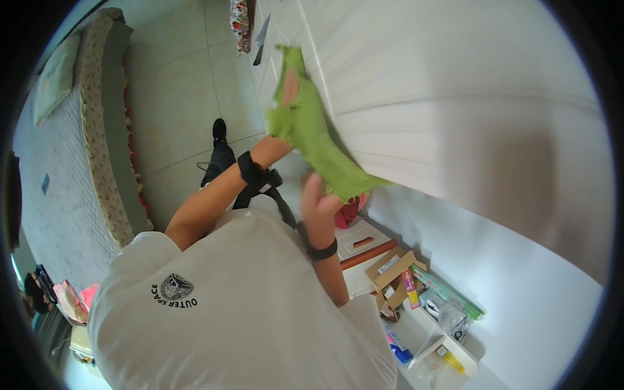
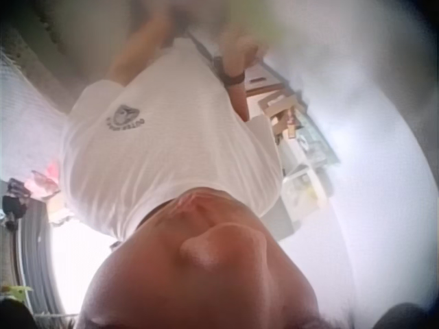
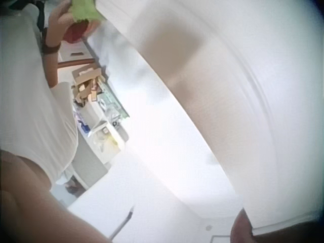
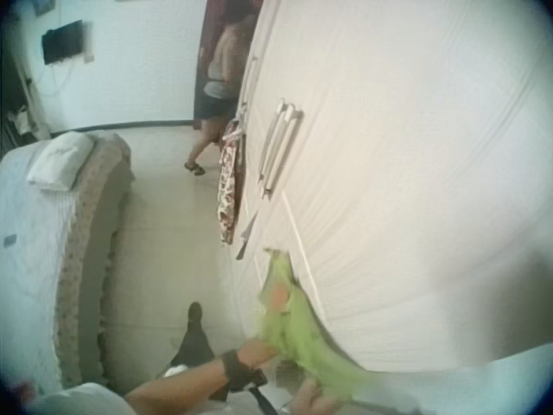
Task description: The person wipes down the surface and sides of a white wooden cabinet using a green cloth.
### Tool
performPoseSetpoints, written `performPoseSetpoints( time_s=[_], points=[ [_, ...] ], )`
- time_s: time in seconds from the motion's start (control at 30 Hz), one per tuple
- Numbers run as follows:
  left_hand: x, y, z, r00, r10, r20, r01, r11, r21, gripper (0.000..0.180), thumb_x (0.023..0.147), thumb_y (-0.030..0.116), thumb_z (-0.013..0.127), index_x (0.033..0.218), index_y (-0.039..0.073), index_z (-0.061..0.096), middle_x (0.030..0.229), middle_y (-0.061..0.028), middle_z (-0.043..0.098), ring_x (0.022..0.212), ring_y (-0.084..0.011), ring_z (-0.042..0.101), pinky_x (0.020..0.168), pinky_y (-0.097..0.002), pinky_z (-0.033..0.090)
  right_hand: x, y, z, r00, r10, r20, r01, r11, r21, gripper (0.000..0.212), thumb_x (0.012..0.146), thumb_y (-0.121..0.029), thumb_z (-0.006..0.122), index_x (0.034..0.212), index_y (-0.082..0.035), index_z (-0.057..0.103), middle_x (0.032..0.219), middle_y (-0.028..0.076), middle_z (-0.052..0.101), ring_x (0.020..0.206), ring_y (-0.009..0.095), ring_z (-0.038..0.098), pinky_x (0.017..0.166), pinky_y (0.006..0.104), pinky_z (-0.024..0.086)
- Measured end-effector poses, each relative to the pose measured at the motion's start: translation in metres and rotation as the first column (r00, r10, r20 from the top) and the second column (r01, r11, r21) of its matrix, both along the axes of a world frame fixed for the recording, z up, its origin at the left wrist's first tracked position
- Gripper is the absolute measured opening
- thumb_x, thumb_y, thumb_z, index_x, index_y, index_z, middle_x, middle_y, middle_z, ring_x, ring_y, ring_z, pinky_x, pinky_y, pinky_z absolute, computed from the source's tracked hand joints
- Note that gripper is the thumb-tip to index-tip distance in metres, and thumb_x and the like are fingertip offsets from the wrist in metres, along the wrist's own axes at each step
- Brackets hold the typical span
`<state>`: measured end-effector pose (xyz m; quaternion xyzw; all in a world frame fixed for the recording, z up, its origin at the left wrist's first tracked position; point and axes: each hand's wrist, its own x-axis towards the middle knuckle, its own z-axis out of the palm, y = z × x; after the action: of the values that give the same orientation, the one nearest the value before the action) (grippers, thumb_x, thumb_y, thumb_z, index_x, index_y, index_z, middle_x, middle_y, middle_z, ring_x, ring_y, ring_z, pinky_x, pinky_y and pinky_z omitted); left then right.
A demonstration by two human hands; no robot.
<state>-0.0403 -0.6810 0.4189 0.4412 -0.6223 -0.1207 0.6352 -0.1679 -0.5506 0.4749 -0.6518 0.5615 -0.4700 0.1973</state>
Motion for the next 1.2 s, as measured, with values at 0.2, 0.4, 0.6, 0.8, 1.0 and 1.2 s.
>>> performPoseSetpoints(
  time_s=[0.2,0.4,0.6,0.8,1.0,1.2],
  points=[
    [-0.003,0.012,0.046,0.998,-0.043,-0.053,0.048,0.995,0.089,0.069,0.084,0.029,0.060,0.136,-0.007,0.031,0.150,-0.0338,0.013,0.139,-0.0542,0.008,0.111,-0.0622,0.015,-0.017,0.021,0.017,1.000,0.008,0.029,-0.013,0.984,0.177,0.039,0.094,-0.008,0.052,0.127,0.012,0.041,0.122,0.018,0.054,0.105,0.021,0.056,0.091,0.0322,0.044],
    [0.007,-0.021,0.080,0.975,0.015,-0.220,-0.018,1.000,-0.011,0.066,0.084,0.029,0.060,0.134,-0.004,0.034,0.148,-0.0343,0.017,0.137,-0.0570,0.013,0.109,-0.0633,0.017,0.052,-0.021,0.089,0.971,0.189,0.143,-0.079,0.826,-0.557,0.038,0.090,-0.011,0.054,0.121,0.010,0.049,0.116,0.025,0.056,0.105,0.034,0.058,0.095,0.0459,0.044],
    [0.004,-0.040,-0.038,0.974,0.213,0.071,-0.218,0.973,0.071,0.058,0.083,0.027,0.060,0.129,-0.004,0.043,0.145,-0.0347,0.023,0.130,-0.0604,0.022,0.108,-0.0645,0.019,0.068,-0.031,0.045,0.569,-0.201,-0.797,0.052,0.977,-0.209,0.055,0.091,-0.023,0.053,0.138,0.003,0.042,0.145,0.044,0.018,0.137,0.059,0.015,0.106,0.0684,0.005],
    [0.020,-0.072,-0.085,0.958,0.281,0.055,-0.285,0.954,0.091,0.059,0.084,0.025,0.059,0.132,-0.004,0.043,0.141,-0.0333,0.028,0.128,-0.0603,0.025,0.108,-0.0637,0.020,0.102,-0.060,0.025,0.701,0.106,-0.705,-0.150,0.989,-0.001,0.062,0.086,-0.022,0.055,0.144,-0.007,0.040,0.149,0.042,0.004,0.139,0.059,0.001,0.099,0.0756,0.000],
    [0.067,-0.097,-0.123,0.971,0.047,-0.234,0.000,0.980,0.199,0.062,0.085,0.027,0.059,0.137,-0.001,0.041,0.146,-0.0311,0.024,0.130,-0.0551,0.027,0.108,-0.0595,0.022,0.124,-0.114,-0.016,0.705,0.257,-0.660,-0.253,0.962,0.104,0.053,0.089,-0.017,0.055,0.142,-0.014,0.046,0.155,0.029,0.010,0.142,0.051,0.009,0.111,0.0590,0.018],
    [0.038,-0.030,-0.168,0.884,-0.078,-0.460,0.303,0.845,0.439,0.062,0.086,0.028,0.059,0.137,0.000,0.041,0.144,-0.0291,0.028,0.127,-0.0517,0.030,0.107,-0.0564,0.024,0.099,-0.086,-0.050,0.581,0.359,-0.731,-0.178,0.932,0.317,0.051,0.088,-0.012,0.054,0.139,-0.008,0.049,0.153,0.034,0.013,0.143,0.049,0.011,0.113,0.0551,0.017]
  ],
)
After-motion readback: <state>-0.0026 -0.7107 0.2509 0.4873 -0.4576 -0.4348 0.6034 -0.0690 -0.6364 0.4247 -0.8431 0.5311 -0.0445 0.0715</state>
